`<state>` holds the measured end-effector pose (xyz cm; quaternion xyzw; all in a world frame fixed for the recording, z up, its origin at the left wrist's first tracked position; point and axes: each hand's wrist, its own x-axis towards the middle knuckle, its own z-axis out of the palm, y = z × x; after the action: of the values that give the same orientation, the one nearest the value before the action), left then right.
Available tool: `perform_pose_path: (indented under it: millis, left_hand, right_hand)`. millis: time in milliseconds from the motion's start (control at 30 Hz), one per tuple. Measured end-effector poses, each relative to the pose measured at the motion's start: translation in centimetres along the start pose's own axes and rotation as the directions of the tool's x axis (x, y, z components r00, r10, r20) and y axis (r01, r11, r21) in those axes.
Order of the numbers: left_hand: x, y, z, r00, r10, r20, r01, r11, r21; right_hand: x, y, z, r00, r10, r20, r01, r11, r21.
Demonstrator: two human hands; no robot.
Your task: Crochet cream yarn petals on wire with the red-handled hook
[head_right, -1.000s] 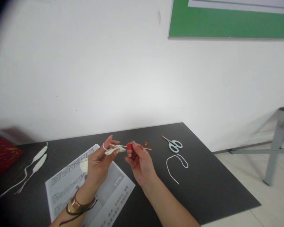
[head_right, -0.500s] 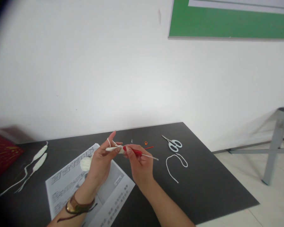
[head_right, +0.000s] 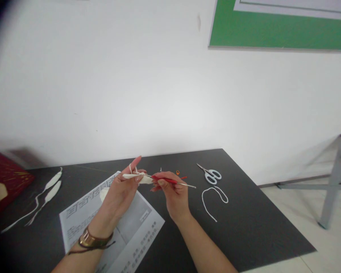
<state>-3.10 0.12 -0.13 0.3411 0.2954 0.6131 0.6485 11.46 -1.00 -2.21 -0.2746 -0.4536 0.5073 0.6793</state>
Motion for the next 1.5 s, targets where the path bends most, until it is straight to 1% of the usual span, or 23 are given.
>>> perform_pose_path:
  millis: [100,200,367,633,867,1033,1233,1300,1400,1500]
  left_hand:
    - [0.0,0.7,-0.2,1.0,0.01,0.01,-0.011,0.996,0.083]
    - [-0.2,1.4,-0.3,0.998,0.003,0.055,-0.011,0.99,0.139]
    - [-0.6,2.1,-0.5,0.994,-0.055,0.094,0.035,0.979,0.198]
    - [-0.9,2.6,-0.8,0.968,-0.19,0.164,0.164,0.973,0.161]
    - [-0.5,2.8,-1.2,0.922,-0.316,0.223,0.299,0.948,0.107]
    - [-0.5,2.9,-1.5,0.892,-0.366,0.266,0.338,0.93,0.145]
    - [-0.4,3.0,-2.0,0.873,-0.386,0.298,0.33,0.918,0.22]
    - [-0.5,3.0,-2.0,0.876,-0.379,0.298,0.308,0.916,0.259]
    - [-0.7,2.9,-1.9,0.908,-0.321,0.268,0.216,0.908,0.358]
    - [-0.8,2.6,-1.7,0.946,-0.183,0.267,0.039,0.883,0.467]
  right_hand:
    - [0.5,-0.5,-0.5,0.999,0.034,0.012,-0.035,0.998,0.045]
    - [0.9,-1.1,-0.8,1.0,0.007,0.027,-0.008,0.998,0.055]
    - [1.2,-1.8,-1.1,0.997,-0.001,0.083,-0.005,0.997,0.079]
    - [1.4,-2.4,-2.0,0.988,-0.011,0.154,0.011,1.0,0.001]
    - [1.6,-2.9,-2.5,0.973,-0.008,0.23,0.012,1.0,-0.016]
    - [1.6,-3.2,-2.7,0.965,0.02,0.262,-0.01,0.999,-0.04]
    - [1.7,-3.5,-2.7,0.963,0.047,0.265,-0.043,0.999,-0.02]
    - [1.7,-3.5,-2.6,0.965,0.063,0.255,-0.068,0.998,0.009]
    - [1.7,-3.3,-2.5,0.972,0.128,0.198,-0.146,0.986,0.08]
    - [1.9,-2.8,-2.1,0.959,0.248,0.137,-0.269,0.948,0.169]
